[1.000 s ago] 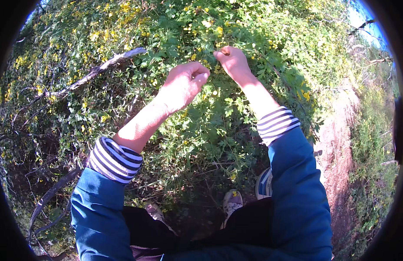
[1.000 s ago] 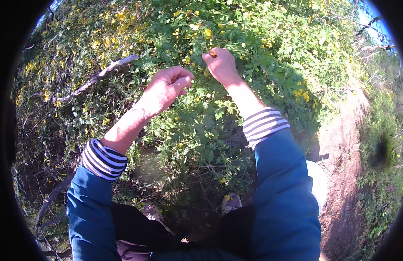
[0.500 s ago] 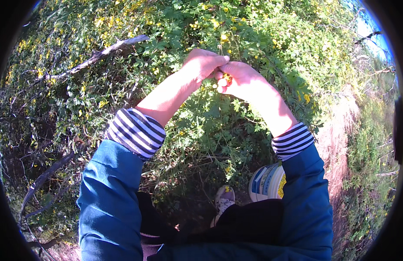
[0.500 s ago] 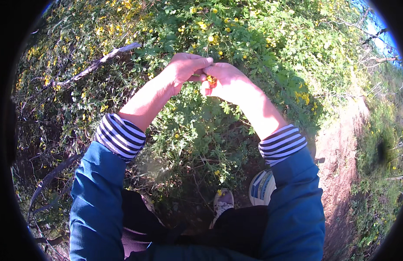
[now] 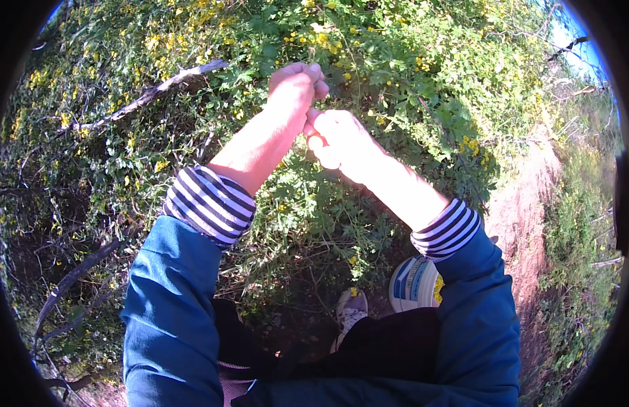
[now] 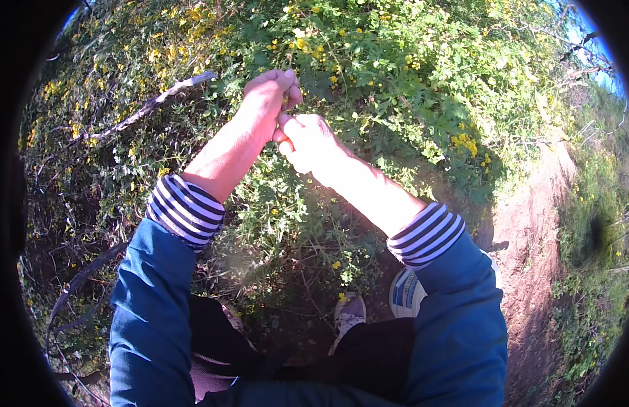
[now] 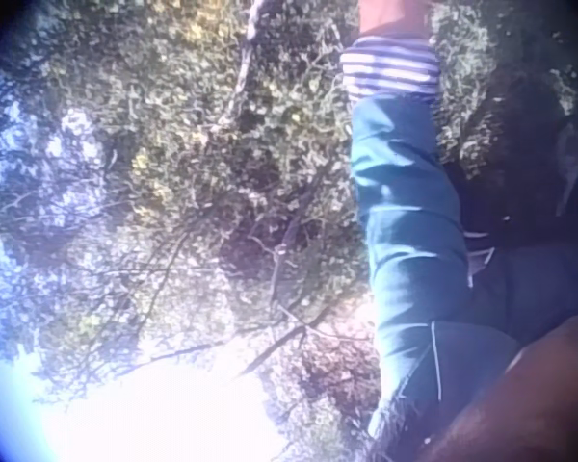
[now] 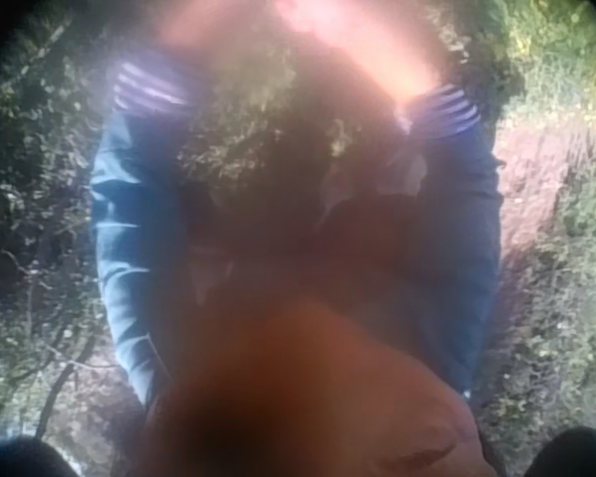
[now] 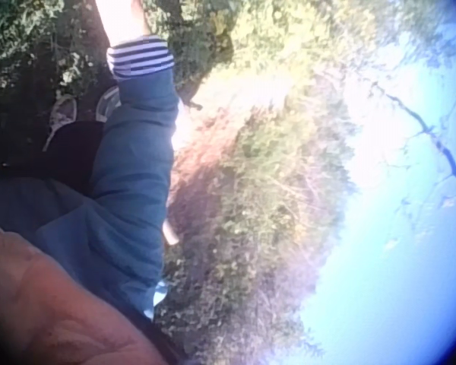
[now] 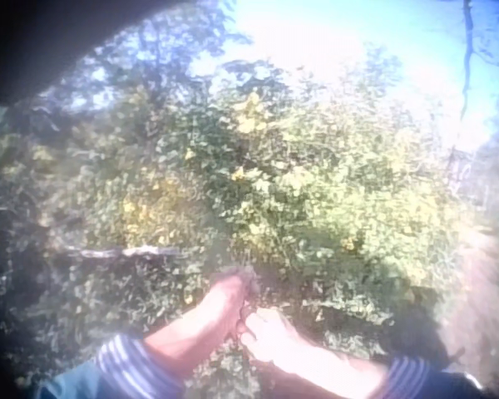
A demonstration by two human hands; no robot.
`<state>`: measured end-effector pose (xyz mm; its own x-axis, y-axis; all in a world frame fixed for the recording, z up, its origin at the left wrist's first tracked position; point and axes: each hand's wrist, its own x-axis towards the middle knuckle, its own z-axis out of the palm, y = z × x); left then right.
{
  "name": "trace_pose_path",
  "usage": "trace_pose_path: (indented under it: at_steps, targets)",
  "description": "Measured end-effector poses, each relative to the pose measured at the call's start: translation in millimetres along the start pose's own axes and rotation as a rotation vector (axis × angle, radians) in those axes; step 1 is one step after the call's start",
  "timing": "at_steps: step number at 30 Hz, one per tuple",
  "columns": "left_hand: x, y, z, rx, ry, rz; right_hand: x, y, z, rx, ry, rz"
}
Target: The person picks yellow flowers from a bush by hand and places them into a white bucket. They repeatedly reach into the bush, pluck flowers, and deposit them into the bucket.
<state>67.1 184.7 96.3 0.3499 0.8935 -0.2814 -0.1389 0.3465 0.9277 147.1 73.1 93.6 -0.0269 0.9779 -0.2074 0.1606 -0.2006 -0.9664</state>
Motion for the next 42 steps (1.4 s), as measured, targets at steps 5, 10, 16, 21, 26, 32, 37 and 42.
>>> trace_pose_path:
  at_steps: [5,10,16,21,26,32,37,42]
  targets:
    - [24.3,36.3,-48.1,-0.024,-0.098,0.048,-15.9,11.3,27.3,0.223,-0.131,0.09]
    - [24.6,46.1,-67.3,-0.109,-0.251,0.166,27.3,32.5,-16.2,0.571,-0.011,0.138]
    - [20.6,43.8,-67.2,-0.18,-0.279,0.135,95.1,88.5,-43.4,0.503,0.264,0.221]
    - [23.3,44.2,-71.9,-0.151,-0.367,0.134,164.8,124.4,-47.9,0.721,0.593,0.203]
    - [21.3,41.8,-74.1,-0.145,-0.394,0.157,196.1,130.2,-53.3,0.386,0.664,0.206]
    - [23.5,34.2,-76.1,-0.101,-0.368,0.142,187.5,116.5,-56.1,0.515,0.549,0.239]
    - [33.5,27.8,-77.5,-0.136,-0.274,0.132,149.0,94.6,-76.6,0.764,0.258,0.309]
    - [43.1,17.6,-69.6,-0.153,-0.228,0.1,119.2,87.6,-83.2,0.811,0.241,0.277]
